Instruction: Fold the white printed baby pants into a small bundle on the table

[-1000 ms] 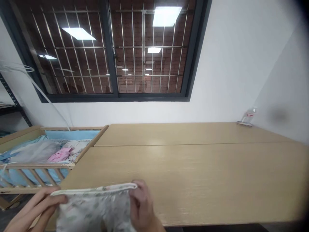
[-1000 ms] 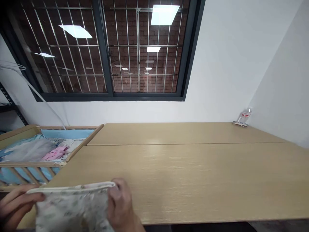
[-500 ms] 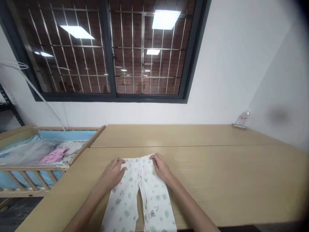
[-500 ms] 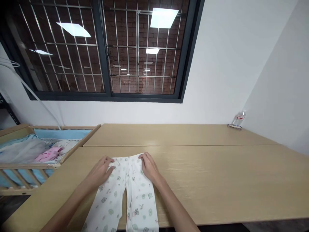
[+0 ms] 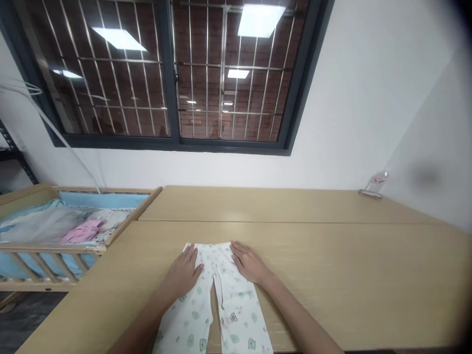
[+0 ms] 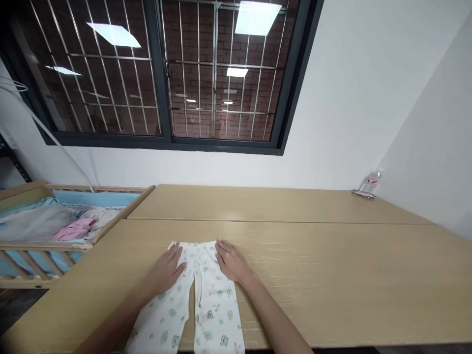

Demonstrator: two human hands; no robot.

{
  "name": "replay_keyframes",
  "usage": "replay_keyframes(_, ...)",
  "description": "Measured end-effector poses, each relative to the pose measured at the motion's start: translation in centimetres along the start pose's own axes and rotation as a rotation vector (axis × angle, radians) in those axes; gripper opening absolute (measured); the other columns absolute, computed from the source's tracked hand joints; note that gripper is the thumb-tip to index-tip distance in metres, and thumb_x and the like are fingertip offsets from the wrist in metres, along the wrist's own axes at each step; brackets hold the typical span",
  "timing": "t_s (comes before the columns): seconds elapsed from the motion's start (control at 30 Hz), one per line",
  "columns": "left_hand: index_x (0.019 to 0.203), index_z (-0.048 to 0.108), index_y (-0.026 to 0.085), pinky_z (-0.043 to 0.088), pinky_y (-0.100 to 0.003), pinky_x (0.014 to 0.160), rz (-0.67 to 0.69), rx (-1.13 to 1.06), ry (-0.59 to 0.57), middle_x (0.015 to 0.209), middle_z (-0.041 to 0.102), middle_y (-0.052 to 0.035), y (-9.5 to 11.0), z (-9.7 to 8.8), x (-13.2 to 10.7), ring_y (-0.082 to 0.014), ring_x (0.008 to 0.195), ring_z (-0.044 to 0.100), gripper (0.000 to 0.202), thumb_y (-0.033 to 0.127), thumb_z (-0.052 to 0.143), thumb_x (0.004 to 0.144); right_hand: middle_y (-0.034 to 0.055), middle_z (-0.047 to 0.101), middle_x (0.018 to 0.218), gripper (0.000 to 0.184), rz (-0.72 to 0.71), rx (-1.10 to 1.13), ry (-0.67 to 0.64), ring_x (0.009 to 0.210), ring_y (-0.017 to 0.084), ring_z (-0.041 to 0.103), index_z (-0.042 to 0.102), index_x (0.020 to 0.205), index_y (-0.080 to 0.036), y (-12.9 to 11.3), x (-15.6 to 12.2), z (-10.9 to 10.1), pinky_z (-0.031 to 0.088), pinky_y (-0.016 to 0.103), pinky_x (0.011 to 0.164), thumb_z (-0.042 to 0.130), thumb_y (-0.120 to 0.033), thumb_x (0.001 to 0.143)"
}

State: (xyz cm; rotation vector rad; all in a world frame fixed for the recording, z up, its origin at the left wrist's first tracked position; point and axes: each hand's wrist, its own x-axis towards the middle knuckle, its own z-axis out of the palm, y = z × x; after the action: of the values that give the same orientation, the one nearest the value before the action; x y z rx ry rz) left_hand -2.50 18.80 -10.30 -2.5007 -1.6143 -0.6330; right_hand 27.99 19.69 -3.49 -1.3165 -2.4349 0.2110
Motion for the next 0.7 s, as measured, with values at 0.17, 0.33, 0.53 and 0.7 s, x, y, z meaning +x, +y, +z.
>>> replay_keyframes(0.17,0.151,0.042,0.006,0.03,-0.051,0.121,-0.023,0.0,-0.07,0.16,0.037,-0.0215,-0.8,0.6,3.5,-0.0329,0.152,0.03,0.069,0.052,0.023,0.103,0.0088,0.043,0.158,0.055,0.092,-0.033,-0.043,0.151,0.027,0.033,0.05,0.151,-0.016,2.1,2.7,0.1,0.024,0.046,0.125,0.028,-0.037,0.105)
replay_keyframes(0.33,0.149,0.043,0.002,0.029,-0.049,0.121,-0.043,0.009,-0.111,0.16,0.037,-0.0238,-1.3,1.2,7.9,-0.0327,0.153,0.028,0.07,0.05,0.024,0.103,0.0075,0.036,0.162,0.056,0.168,-0.033,-0.086,0.154,0.025,0.027,0.044,0.154,-0.016,4.5,5.6,-0.3,0.021,0.044,0.125,0.028,-0.037,0.105)
replay_keyframes(0.53,0.149,0.043,0.003,0.03,-0.048,0.121,-0.032,-0.003,-0.139,0.159,0.038,-0.0227,-2.0,1.1,10.6,-0.0326,0.151,0.031,0.069,0.05,0.025,0.102,0.0075,0.041,0.16,0.05,0.176,0.146,-0.035,0.151,0.023,0.034,0.053,0.148,-0.019,7.1,7.2,0.1,0.023,0.043,0.125,0.039,-0.027,0.101)
replay_keyframes(0.7,0.147,0.046,0.007,0.033,-0.047,0.119,-0.004,-0.026,-0.138,0.157,0.044,-0.0207,-1.9,-0.7,10.9,-0.0317,0.149,0.036,0.063,0.048,0.029,0.102,0.0092,0.055,0.15,0.045,0.244,0.426,0.036,0.143,0.025,0.046,0.066,0.134,-0.02,7.5,7.6,-0.7,0.031,0.044,0.122,0.063,-0.034,0.091)
